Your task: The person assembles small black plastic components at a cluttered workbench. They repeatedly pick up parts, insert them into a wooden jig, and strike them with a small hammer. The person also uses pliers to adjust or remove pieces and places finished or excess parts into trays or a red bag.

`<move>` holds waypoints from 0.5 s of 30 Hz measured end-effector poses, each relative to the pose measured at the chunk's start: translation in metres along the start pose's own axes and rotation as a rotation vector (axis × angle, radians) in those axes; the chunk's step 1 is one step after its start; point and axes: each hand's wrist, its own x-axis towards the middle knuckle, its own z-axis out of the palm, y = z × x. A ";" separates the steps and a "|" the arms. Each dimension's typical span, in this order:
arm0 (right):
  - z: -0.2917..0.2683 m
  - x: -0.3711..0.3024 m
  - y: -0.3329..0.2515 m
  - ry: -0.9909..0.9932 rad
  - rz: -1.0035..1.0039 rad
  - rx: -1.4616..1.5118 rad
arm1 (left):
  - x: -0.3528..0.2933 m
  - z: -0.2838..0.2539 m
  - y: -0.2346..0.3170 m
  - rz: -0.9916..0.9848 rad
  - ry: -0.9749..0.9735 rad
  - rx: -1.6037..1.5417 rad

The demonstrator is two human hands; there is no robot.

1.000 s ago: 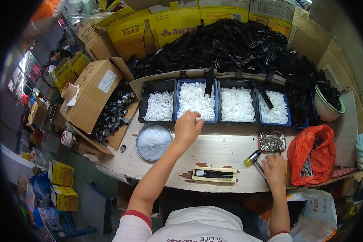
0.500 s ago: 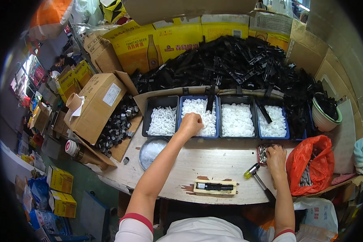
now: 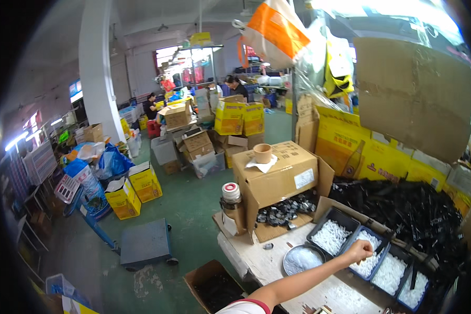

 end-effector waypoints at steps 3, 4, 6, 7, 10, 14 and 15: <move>-0.006 0.015 -0.017 -0.021 -0.112 0.076 | -0.032 -0.007 -0.009 0.034 -0.083 -0.322; -0.008 0.018 -0.021 -0.028 -0.141 0.099 | -0.045 -0.009 -0.005 -0.055 -0.125 -0.376; -0.012 0.024 -0.031 -0.046 -0.196 0.149 | -0.064 -0.001 -0.023 -0.096 -0.130 -0.469; -0.015 0.025 -0.035 -0.048 -0.218 0.168 | -0.077 0.006 -0.021 -0.102 -0.161 -0.546; -0.026 0.025 -0.051 -0.013 -0.272 0.236 | -0.101 0.036 -0.053 -0.101 -0.165 -0.586; -0.031 0.016 -0.107 0.060 0.055 0.375 | -0.153 0.033 -0.018 -0.381 -0.252 -0.595; -0.043 0.038 -0.138 -0.065 0.041 0.381 | -0.163 0.024 -0.020 -0.480 -0.224 -0.580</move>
